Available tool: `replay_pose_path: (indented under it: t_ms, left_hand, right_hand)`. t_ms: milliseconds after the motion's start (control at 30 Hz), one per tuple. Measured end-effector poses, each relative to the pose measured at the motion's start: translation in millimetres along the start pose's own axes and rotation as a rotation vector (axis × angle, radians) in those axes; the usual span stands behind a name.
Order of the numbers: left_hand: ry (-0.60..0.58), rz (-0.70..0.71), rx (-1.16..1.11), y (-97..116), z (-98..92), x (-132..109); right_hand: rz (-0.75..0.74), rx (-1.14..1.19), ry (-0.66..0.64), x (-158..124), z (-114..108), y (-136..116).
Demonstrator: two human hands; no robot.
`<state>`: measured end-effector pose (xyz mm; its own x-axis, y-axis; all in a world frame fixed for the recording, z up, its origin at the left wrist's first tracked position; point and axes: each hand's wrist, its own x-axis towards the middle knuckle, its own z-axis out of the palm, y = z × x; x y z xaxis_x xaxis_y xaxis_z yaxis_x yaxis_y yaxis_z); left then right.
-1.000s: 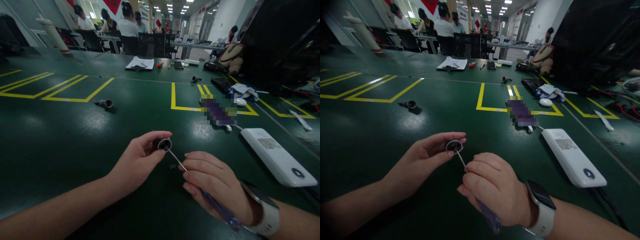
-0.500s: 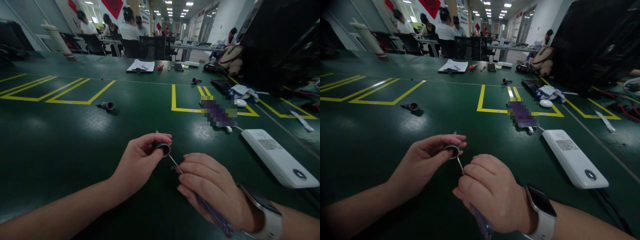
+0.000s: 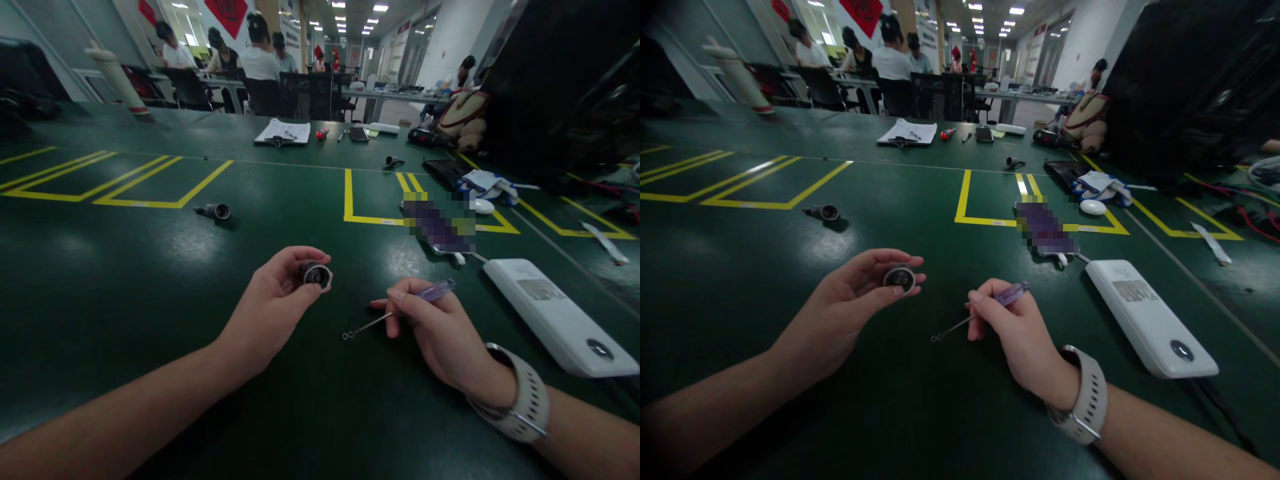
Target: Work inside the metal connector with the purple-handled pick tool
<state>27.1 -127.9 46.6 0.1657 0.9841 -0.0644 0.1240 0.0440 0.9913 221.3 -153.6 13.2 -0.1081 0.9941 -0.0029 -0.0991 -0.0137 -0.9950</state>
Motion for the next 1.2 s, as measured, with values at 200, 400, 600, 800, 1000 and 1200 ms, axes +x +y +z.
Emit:
replay_pose_path:
  t_ms: [200, 400, 600, 800, 1000, 1200]
  left_hand:
    - [0.000, -0.041, 0.006, 0, -1.2, 2]
    - [-0.001, -0.026, -0.008, -1, -0.1, 2]
    - [-0.015, -0.036, -0.037, -3, -0.5, 2]
    - [-0.011, -0.053, 0.013, -2, -0.3, 2]
    - [-0.052, -0.020, 0.036, -3, 2.2, 2]
    - [-0.092, -0.004, 0.064, -2, 5.5, -3]
  right_hand:
    - [0.005, -0.047, -0.031, 1, -2, 4]
    - [-0.154, -0.441, -0.038, -9, 3, -6]
    - [-0.559, -0.798, -0.229, -21, 9, -12]
    - [-0.812, -0.976, -0.257, -20, 9, -5]
    - [-1.027, -0.953, -0.158, -22, 11, -9]
    - [-0.979, -0.951, -0.166, -19, 13, -9]
